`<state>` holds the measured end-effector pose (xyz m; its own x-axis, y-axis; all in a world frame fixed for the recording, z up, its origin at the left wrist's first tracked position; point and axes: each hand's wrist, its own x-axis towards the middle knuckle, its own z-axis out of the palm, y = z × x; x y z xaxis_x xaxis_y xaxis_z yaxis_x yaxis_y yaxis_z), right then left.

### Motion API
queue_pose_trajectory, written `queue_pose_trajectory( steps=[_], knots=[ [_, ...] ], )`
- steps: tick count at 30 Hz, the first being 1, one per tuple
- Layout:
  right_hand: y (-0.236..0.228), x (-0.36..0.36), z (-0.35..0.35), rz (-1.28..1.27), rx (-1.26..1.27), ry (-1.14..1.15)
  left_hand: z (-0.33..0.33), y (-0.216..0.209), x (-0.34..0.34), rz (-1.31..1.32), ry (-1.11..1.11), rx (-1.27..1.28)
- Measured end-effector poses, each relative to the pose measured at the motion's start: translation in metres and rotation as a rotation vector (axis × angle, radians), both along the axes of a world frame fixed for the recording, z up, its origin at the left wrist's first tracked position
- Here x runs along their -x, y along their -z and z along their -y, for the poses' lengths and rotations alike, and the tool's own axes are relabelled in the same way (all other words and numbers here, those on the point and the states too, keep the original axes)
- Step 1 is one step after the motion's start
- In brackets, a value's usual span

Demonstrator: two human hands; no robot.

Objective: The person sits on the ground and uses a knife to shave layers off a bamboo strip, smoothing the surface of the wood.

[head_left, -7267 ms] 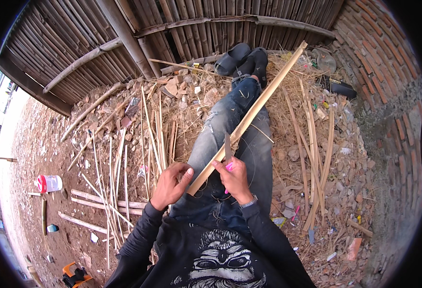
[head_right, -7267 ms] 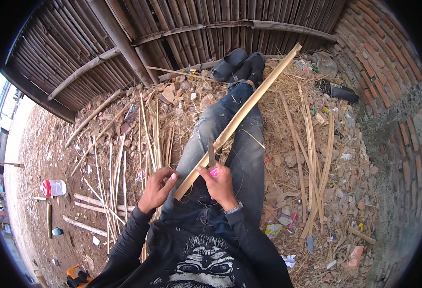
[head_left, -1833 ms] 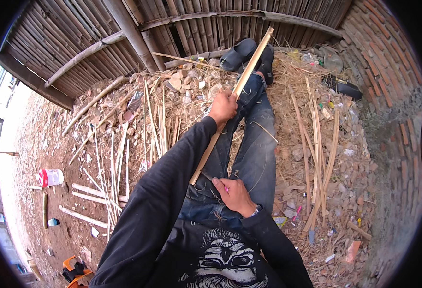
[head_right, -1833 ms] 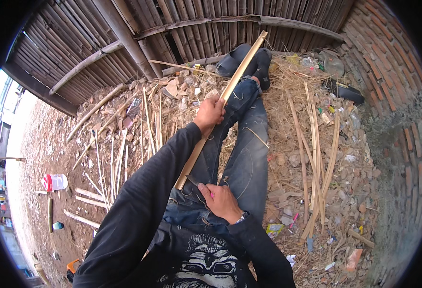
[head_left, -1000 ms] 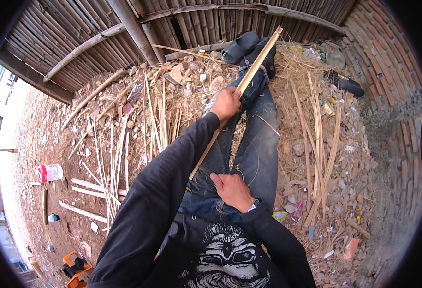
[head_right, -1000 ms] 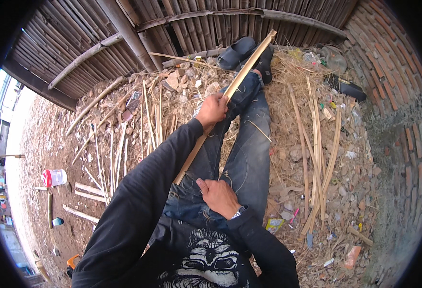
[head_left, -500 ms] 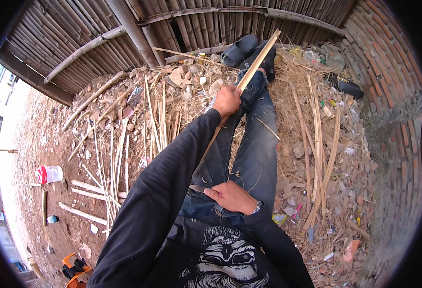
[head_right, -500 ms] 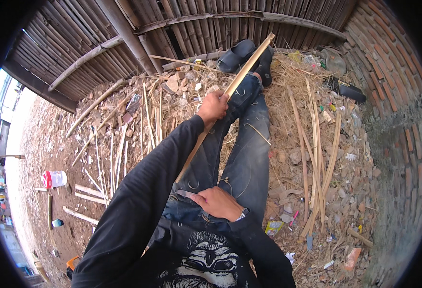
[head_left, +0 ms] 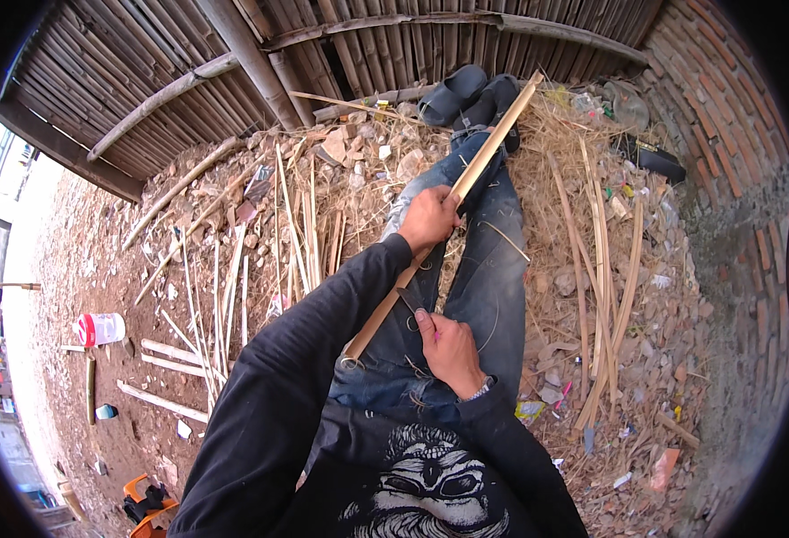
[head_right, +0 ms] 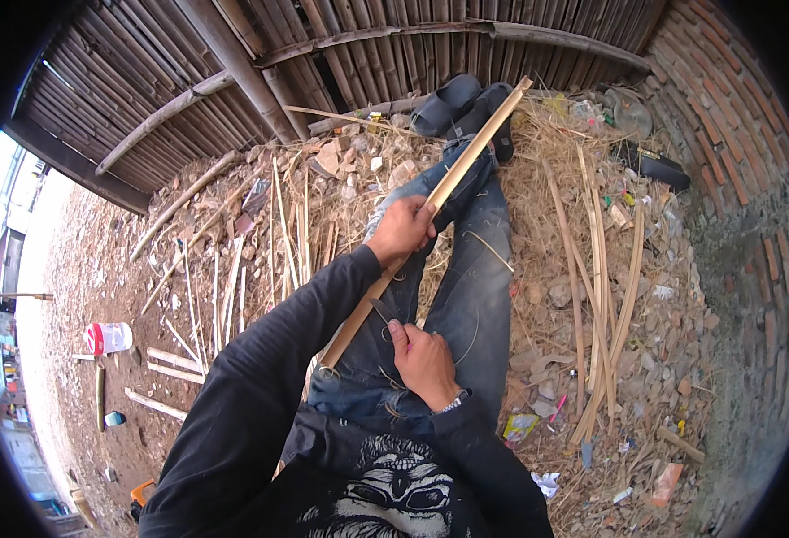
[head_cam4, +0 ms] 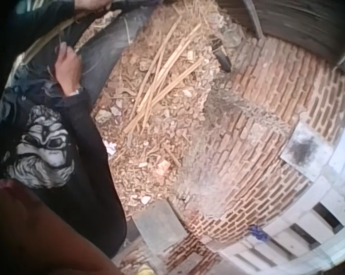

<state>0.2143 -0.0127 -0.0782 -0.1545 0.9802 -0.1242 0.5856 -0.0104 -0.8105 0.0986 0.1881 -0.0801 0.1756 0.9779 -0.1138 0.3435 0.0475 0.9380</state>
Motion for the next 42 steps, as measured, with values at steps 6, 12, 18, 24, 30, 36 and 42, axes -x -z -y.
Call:
queue_pose_trajectory(
  steps=[6,12,18,24,30,36,42],
  knots=[
    [0.003,-0.003,-0.004,0.069,0.013,0.049,0.01,0.003,0.005,0.077,-0.004,0.071],
    [0.012,0.003,0.003,0.094,-0.007,-0.068,0.005,0.015,0.003,-0.052,-0.011,-0.04],
    [0.003,0.008,0.02,0.119,0.001,-0.177,-0.003,0.016,0.002,0.022,-0.079,-0.063],
    [-0.002,0.008,0.025,0.142,0.062,-0.283,-0.016,0.017,-0.003,0.047,-0.104,-0.016],
    [-0.012,0.006,0.027,0.139,0.063,-0.419,-0.021,0.018,-0.008,-0.001,-0.111,-0.037],
    [-0.014,-0.002,0.017,0.049,0.097,-0.572,-0.024,0.013,-0.006,0.046,-0.145,-0.015],
    [-0.006,-0.01,0.018,-0.173,0.187,-0.339,-0.023,0.008,-0.002,0.058,-0.123,0.083]
  ],
)
